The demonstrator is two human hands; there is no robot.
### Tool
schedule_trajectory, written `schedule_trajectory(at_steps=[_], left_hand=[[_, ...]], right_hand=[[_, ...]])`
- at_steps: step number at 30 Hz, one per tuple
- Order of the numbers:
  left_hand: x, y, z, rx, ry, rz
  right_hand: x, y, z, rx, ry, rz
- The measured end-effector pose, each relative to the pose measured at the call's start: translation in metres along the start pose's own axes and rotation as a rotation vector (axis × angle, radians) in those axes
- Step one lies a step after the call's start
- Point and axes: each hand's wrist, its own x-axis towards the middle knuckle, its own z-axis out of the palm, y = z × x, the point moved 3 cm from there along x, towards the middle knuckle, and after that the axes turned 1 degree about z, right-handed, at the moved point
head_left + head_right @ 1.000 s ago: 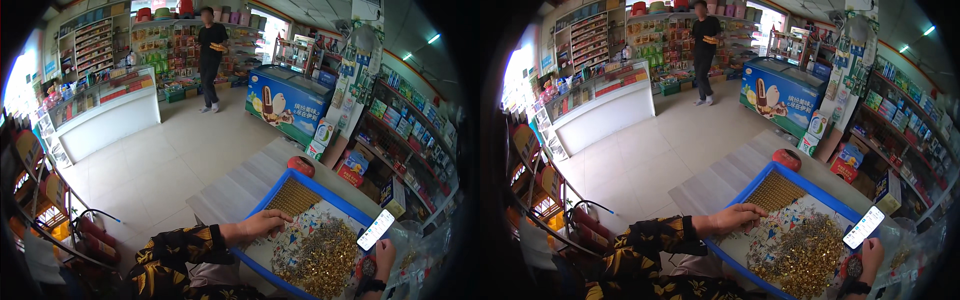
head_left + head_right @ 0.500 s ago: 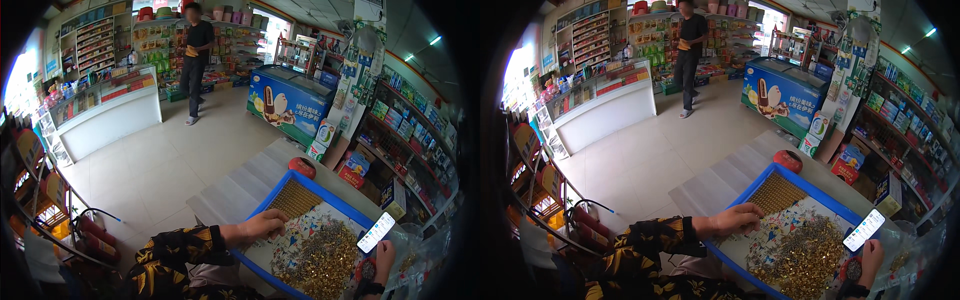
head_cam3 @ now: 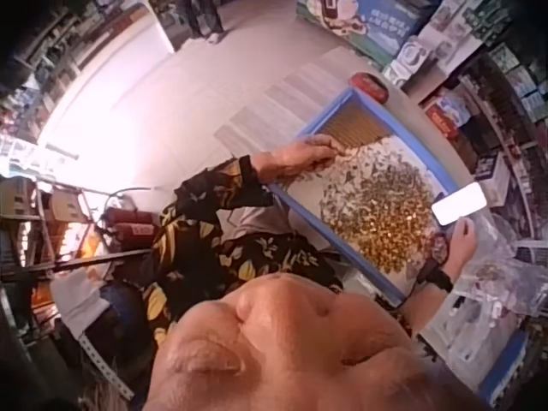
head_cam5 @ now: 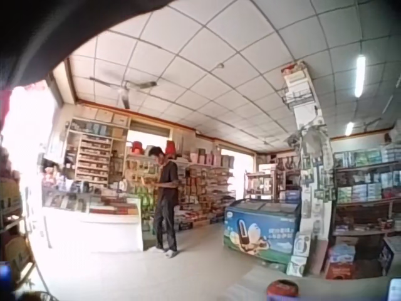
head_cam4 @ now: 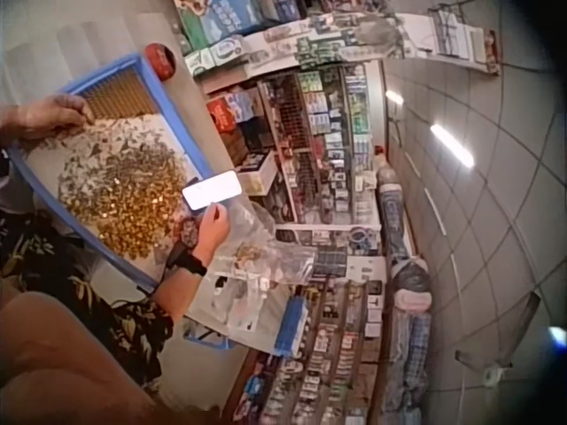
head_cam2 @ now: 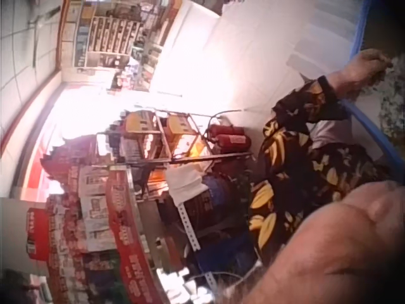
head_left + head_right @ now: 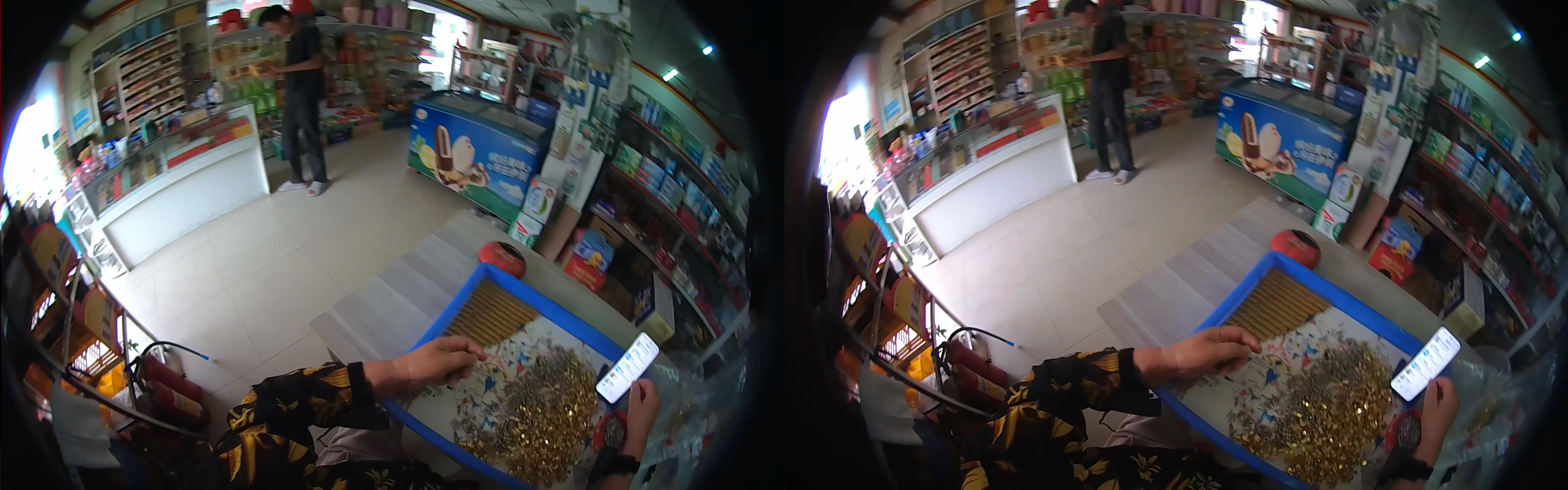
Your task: Sorting small gold and silver colored beads or hardware components on a blue tray.
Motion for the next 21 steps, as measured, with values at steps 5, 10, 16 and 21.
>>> schedule_trajectory(at_steps=[5,10,16,21], left_hand=[[-0.005,0.003,-0.015,0.313,0.121,0.163],[-0.003,0.009,-0.009,0.182,0.202,0.101],[0.004,0.003,-0.003,0.016,0.202,-0.011],[0.003,0.003,-0.002,0.026,0.214,-0.012]], right_hand=[[0.006,-0.013,0.015,0.039,-0.017,0.029],[0.008,-0.030,0.011,0.015,0.053,0.011],[-0.001,-0.035,-0.001,-0.025,0.061,0.067],[-0.003,-0.043,0.004,-0.115,-0.039,0.003]])
